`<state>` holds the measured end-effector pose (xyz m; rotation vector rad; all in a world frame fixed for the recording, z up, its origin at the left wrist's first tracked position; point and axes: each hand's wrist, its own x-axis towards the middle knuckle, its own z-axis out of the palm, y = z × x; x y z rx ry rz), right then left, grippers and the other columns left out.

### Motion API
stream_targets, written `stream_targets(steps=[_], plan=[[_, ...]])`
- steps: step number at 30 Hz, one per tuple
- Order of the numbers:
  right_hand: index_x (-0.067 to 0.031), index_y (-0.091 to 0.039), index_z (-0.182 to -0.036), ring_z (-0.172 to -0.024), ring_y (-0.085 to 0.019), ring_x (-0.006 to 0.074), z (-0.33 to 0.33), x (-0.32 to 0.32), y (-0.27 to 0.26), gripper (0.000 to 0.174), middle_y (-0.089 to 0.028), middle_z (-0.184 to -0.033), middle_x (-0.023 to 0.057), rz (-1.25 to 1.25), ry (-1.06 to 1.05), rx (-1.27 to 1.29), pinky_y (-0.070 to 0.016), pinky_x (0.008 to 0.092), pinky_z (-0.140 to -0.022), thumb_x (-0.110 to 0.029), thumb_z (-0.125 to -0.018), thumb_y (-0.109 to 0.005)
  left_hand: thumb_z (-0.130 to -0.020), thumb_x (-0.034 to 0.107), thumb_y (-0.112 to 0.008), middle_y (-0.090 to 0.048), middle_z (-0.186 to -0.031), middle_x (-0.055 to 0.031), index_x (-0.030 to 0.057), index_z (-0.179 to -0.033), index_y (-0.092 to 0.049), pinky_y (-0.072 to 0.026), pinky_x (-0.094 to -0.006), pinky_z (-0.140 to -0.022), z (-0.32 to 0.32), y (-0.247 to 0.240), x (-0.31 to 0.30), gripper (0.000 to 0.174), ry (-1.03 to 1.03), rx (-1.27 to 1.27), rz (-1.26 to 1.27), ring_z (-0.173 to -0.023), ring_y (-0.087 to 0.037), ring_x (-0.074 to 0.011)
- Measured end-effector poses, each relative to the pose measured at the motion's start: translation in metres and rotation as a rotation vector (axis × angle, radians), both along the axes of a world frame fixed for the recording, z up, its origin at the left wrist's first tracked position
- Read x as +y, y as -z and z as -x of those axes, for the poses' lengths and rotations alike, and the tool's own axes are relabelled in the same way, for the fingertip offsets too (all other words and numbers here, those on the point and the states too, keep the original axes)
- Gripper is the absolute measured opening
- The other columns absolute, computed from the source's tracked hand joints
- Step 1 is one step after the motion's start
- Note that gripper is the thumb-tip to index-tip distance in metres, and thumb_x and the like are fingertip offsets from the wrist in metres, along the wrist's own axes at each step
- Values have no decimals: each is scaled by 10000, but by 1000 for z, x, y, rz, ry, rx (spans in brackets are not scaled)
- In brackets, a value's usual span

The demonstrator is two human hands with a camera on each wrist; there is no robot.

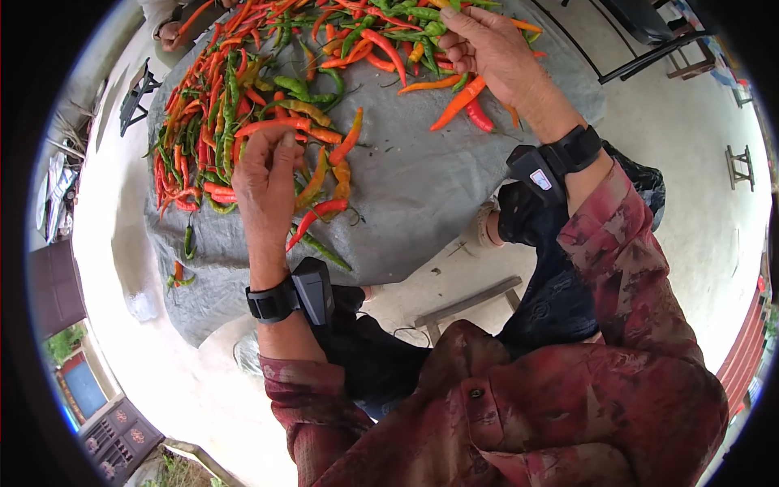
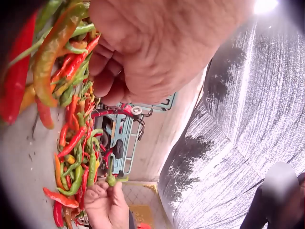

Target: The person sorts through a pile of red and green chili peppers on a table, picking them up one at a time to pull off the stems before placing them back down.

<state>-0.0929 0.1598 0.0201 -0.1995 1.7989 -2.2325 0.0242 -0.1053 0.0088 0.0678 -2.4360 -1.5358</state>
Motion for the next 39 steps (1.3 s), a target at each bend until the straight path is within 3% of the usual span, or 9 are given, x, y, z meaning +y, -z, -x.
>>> stream_targets(steps=[4, 7, 10, 16, 20, 26, 34, 36, 39], plan=[[-62, -575, -867, -593, -532, 41, -2, -2, 7, 283, -573, -710, 0, -220, -75, 47, -439, 174, -509, -345, -874, -591, -855, 141, -595, -617, -766, -58, 3, -952, -594, -465, -269, -625, -7, 3, 8, 169, 100, -113, 182, -674, -585, -132], [-64, -573, -835, -582, -526, 34, -8, -10, 6, 306, -566, -691, -6, -361, -201, 82, -422, 169, -484, -367, -863, -601, -744, 125, -640, -589, -869, -143, 23, -900, -592, -455, -404, -710, -9, 5, 22, 193, 139, -4, 719, -833, -571, -329], [-64, -572, -801, -563, -516, 43, -7, -13, 5, 311, -563, -674, -7, -448, -220, 130, -400, 181, -467, -368, -853, -610, -740, 116, -629, -571, -843, -148, 24, -905, -580, -443, -421, -719, -6, 10, 26, 195, 146, 61, 844, -852, -548, -346], [-12, -574, -875, -554, -519, 131, 1, -3, 0, 351, -560, -625, 52, -1003, 74, 667, -419, 294, -533, -358, -834, -619, -769, 91, -610, -572, -843, -175, 13, -959, -544, -439, -416, -714, -3, 7, 30, 215, 84, 94, 599, -827, -544, -353], [-17, -579, -1048, -601, -515, 125, 0, -4, 7, 404, -573, -658, 55, -759, 372, 681, -432, 285, -586, -359, -835, -611, -807, 90, -600, -572, -849, -180, 14, -967, -529, -446, -400, -705, -4, 2, 36, 191, 34, 163, 480, -800, -553, -340], [-11, -605, -930, -587, -495, 64, -39, -39, -5, 332, -536, -674, 7, -417, -458, 219, -413, 225, -488, -335, -859, -600, -832, 96, -614, -594, -745, -129, 22, -989, -507, -471, -328, -614, -4, -7, 54, 204, 89, 116, 227, -666, -607, -244], [1, -578, -864, -554, -492, 62, -39, -55, -6, 287, -519, -668, 13, -223, -337, 88, -415, 210, -448, -285, -884, -572, -820, 59, -606, -609, -706, -123, 22, -967, -562, -467, -300, -562, 0, -2, 56, 158, 57, 184, 197, -593, -605, -219], [2, -570, -887, -550, -486, 57, -38, -57, -7, 289, -508, -662, 6, -180, -288, 40, -415, 207, -447, -287, -885, -573, -858, 84, -580, -660, -749, -76, -5, -966, -584, -479, -231, -621, -1, -3, 51, 140, 51, 24, 211, -676, -625, -113], [-6, -571, -910, -552, -498, 60, -27, -59, -3, 290, -576, -720, 44, -106, -244, 29, -429, 203, -450, -295, -888, -571, -878, 101, -559, -649, -714, -64, -8, -937, -586, -478, -234, -594, -4, -7, 43, 127, 1, 49, 228, -620, -594, -98]])
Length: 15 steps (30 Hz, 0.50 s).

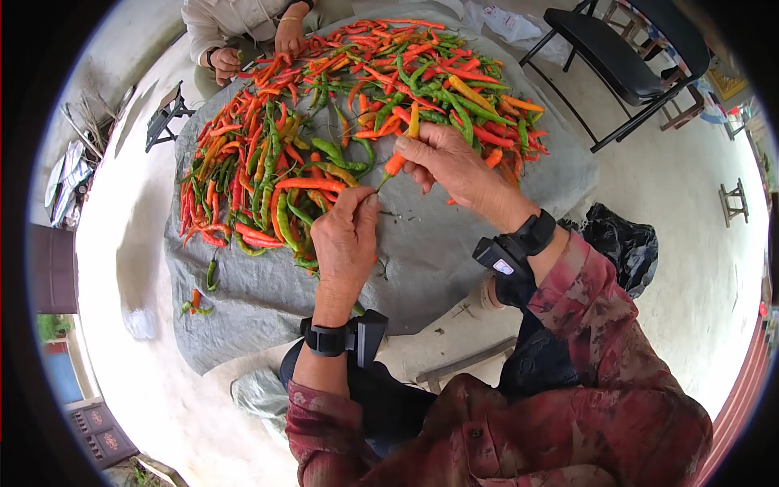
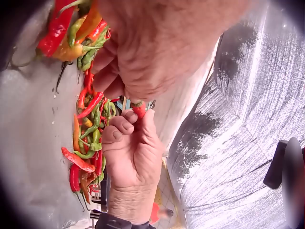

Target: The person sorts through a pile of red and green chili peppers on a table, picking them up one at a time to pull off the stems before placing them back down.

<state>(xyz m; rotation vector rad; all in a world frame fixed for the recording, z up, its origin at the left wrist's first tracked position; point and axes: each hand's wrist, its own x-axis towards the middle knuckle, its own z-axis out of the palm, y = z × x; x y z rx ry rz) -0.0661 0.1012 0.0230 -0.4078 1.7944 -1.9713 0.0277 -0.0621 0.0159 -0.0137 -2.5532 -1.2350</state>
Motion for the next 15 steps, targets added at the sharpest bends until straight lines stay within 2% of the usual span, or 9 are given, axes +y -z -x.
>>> stream_targets(steps=[2, 3, 5, 7, 9, 10, 11, 13, 15], plan=[[-19, -576, -889, -578, -534, 77, 18, -2, 5, 266, -634, -796, 91, 38, 60, -6, -463, 215, -485, -284, -898, -558, -881, 102, -556, -646, -718, -62, -7, -935, -585, -477, -235, -595, -2, -2, -8, 125, -43, -14, 12, -620, -585, -93], [-19, -576, -889, -578, -534, 77, 29, -3, 7, 266, -634, -796, 91, 38, 56, -5, -463, 215, -485, -284, -898, -558, -889, 109, -550, -642, -729, -50, 0, -935, -589, -469, -228, -598, -3, -2, -13, 125, -77, 38, -116, -626, -572, -82], [34, -578, -933, -628, -542, 72, 50, -5, 9, 333, -623, -832, 75, 485, 250, -175, -481, 236, -555, -295, -885, -567, -897, 116, -544, -637, -741, -38, 8, -936, -594, -460, -221, -601, -4, -1, -26, 126, -117, 88, -244, -633, -558, -70], [8, -595, -957, -659, -552, 75, 53, -10, 9, 311, -628, -840, 60, 526, 313, -221, -486, 241, -606, -293, -883, -568, -911, 144, -535, -626, -769, -19, 27, -949, -601, -437, -201, -609, -5, -4, -37, 140, -138, 161, -538, -661, -548, -57], [-34, -612, -955, -649, -550, 76, 52, -21, 20, 259, -626, -833, 47, 332, 286, -232, -477, 227, -587, -277, -875, -575, -915, 172, -538, -620, -784, -15, 37, -959, -603, -420, -186, -597, -8, -10, -44, 156, -166, 159, -546, -655, -536, -52], [-70, -622, -954, -646, -547, 66, 44, -29, 25, 222, -623, -819, 36, 189, 126, -175, -466, 213, -579, -270, -866, -584, -913, 179, -543, -620, -786, -18, 37, -961, -602, -419, -186, -598, -9, -12, -46, 161, -185, 149, -609, -658, -539, -55], [-25, -548, -1117, -661, -559, 77, 38, -40, 30, 328, -614, -842, 39, -44, 55, -88, -472, 250, -570, -254, -884, -571, -911, 185, -547, -620, -787, -20, 36, -962, -601, -419, -187, -599, -9, -13, -48, 167, -203, 138, -671, -661, -542, -58], [-13, -561, -1090, -650, -561, 115, 29, -61, 46, 349, -608, -823, 56, -438, -2, 449, -466, 279, -589, -273, -859, -588, -906, 186, -555, -621, -785, -21, 33, -962, -601, -423, -189, -605, -9, -15, -47, 169, -205, 147, -688, -664, -540, -57], [-9, -561, -1092, -683, -572, 156, 28, -74, 57, 373, -609, -835, 76, -525, 45, 584, -465, 306, -626, -283, -842, -599, -905, 182, -555, -621, -781, -20, 31, -962, -601, -430, -194, -614, -8, -14, -46, 168, -178, 175, -616, -665, -540, -56]])
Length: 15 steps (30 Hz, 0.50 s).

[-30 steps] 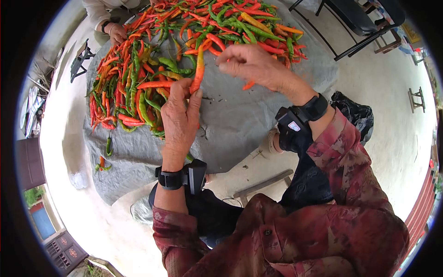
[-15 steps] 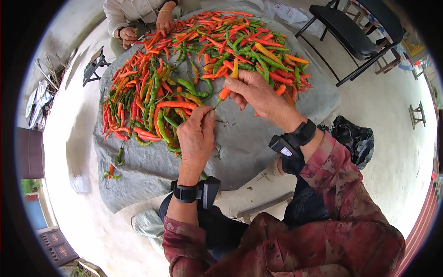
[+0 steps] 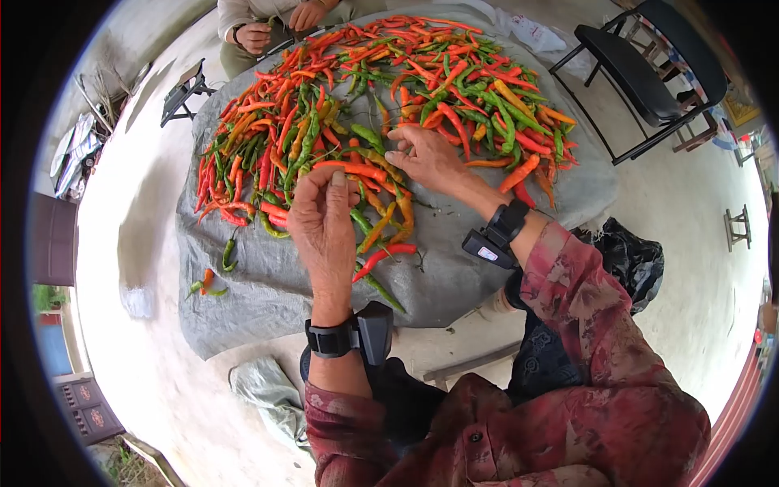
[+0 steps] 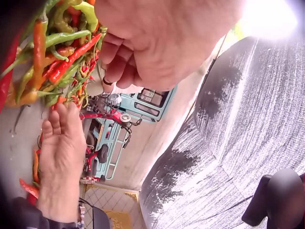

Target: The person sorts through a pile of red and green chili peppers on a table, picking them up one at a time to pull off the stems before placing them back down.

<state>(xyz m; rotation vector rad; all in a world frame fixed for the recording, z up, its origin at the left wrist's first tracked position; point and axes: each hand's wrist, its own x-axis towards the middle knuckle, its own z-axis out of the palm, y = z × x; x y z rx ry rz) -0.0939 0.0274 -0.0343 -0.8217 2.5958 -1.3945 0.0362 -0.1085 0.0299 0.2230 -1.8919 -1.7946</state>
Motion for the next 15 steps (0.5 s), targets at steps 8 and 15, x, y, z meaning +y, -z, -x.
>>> stream_targets(steps=[8, 15], plan=[[-70, -503, -1207, -964, -559, 313, -2, -29, 3, 464, -583, -1022, 180, -262, 70, 170, -444, 412, -801, -361, -848, -546, -912, 147, -532, -606, -781, -17, 7, -974, -585, -440, -192, -636, -3, -2, 5, 161, 60, -55, 16, -686, -532, -56], [-20, -446, -1232, -970, -574, 355, 6, -39, -3, 631, -586, -1052, 218, -374, 20, 167, -460, 427, -790, -457, -797, -581, -915, 123, -517, -599, -776, -24, -4, -977, -578, -449, -206, -647, -1, -3, 14, 154, 106, -75, 61, -687, -533, -66]])
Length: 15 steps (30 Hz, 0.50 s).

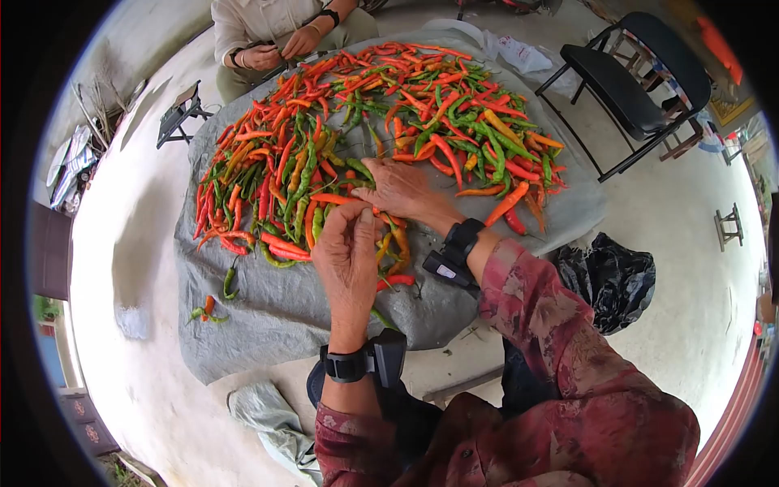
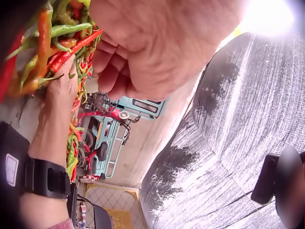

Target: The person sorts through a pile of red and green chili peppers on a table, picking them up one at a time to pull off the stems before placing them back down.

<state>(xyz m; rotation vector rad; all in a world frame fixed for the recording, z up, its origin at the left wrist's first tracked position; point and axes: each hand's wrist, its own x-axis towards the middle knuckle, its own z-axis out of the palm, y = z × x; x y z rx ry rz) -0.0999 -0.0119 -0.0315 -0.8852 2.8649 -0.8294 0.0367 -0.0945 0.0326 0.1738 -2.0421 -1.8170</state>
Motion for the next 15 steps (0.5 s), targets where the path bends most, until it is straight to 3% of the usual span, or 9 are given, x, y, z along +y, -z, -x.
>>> stream_targets(steps=[3, 8, 10, 15], plan=[[8, -466, -1197, -954, -582, 349, 1, 1, -6, 649, -614, -988, 216, -52, 4, -209, -461, 422, -794, -444, -759, -621, -916, 122, -515, -598, -778, -24, 1, -982, -578, -450, -209, -643, 3, 3, 0, 152, 16, 9, -5, -682, -532, -65], [-30, -583, -1076, -901, -593, 347, -6, 6, 16, 481, -626, -951, 183, 176, -47, -161, -466, 415, -756, -307, -688, -648, -916, 128, -517, -594, -783, -18, 1, -989, -578, -443, -204, -634, 5, 8, -6, 158, -30, 34, 16, -677, -522, -60], [-82, -612, -1049, -887, -586, 350, -18, 18, 6, 400, -626, -918, 171, 134, -141, -136, -463, 426, -741, -220, -674, -626, -916, 128, -517, -595, -784, -19, 1, -989, -578, -443, -204, -635, 4, 8, -12, 159, -49, 38, 31, -680, -524, -58], [-65, -608, -1010, -804, -597, 343, -28, 66, -29, 303, -624, -832, 164, -28, -382, -226, -456, 428, -701, -111, -712, -574, -915, 128, -518, -597, -783, -20, -4, -986, -581, -440, -199, -633, 3, 14, -22, 163, -73, 8, 99, -689, -531, -53]])
